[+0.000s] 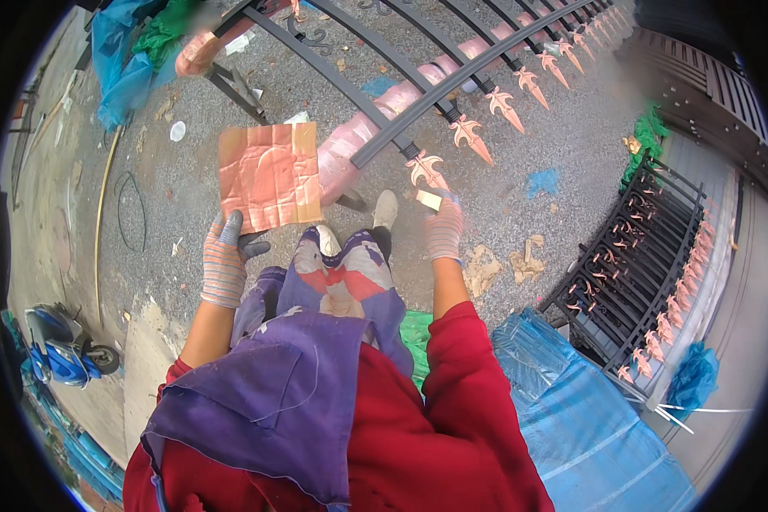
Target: The person applies pink paint to a metal gate using a brush, repeatedly dipping the brush into a paint container held in the other hand. The person works on the decorative elements of the gate, moving along its length to cover different sections.
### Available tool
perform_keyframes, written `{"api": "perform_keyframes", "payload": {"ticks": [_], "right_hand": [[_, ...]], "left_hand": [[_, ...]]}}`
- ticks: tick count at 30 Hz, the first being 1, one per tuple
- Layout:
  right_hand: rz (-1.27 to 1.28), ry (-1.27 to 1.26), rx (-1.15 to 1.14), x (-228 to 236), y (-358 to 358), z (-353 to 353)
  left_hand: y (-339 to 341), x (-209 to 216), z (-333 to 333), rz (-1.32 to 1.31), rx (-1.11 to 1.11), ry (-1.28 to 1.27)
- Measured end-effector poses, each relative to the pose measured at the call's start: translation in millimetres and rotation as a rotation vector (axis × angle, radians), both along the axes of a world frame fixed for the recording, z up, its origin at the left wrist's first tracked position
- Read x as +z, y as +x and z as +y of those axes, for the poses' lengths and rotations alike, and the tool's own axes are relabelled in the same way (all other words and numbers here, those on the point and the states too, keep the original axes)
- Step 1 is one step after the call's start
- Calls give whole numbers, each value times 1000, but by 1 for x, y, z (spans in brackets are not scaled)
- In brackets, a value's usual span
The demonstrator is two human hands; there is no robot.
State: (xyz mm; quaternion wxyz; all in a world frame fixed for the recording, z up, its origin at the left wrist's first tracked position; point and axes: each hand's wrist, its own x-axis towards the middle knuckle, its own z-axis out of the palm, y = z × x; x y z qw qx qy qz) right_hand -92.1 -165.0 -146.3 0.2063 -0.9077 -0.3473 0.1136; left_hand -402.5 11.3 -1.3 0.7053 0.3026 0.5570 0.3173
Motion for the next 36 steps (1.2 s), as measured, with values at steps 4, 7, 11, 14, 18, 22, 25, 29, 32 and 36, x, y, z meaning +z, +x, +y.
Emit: {"api": "perform_keyframes", "payload": {"ticks": [4,7,11,14,18,22,25,29,32,36], "right_hand": [[47,-88,-71,-6,-4,36],[72,-120,-103,-21,-4,20],[142,-2,-229,-1,29,5],[32,155,-260,3,75,4],[-24,109,-260,0,117,45],[0,8,-230,-16,140,81],[68,-165,-121,-31,142,77],[102,-145,30,-26,133,36],[100,-3,-12,-17,146,33],[87,99,-33,3,173,57]], "left_hand": [[4,-7,0,-9,-43,-15],[11,3,-11,5,-61,11],[11,7,-13,22,-18,36],[22,2,-13,43,-10,36],[42,2,-15,93,-38,-16],[79,9,-12,103,-55,-31],[98,17,-12,110,-26,-28],[114,33,-15,146,68,-9],[122,32,-15,144,95,-7],[136,38,-15,140,47,-10]]}}
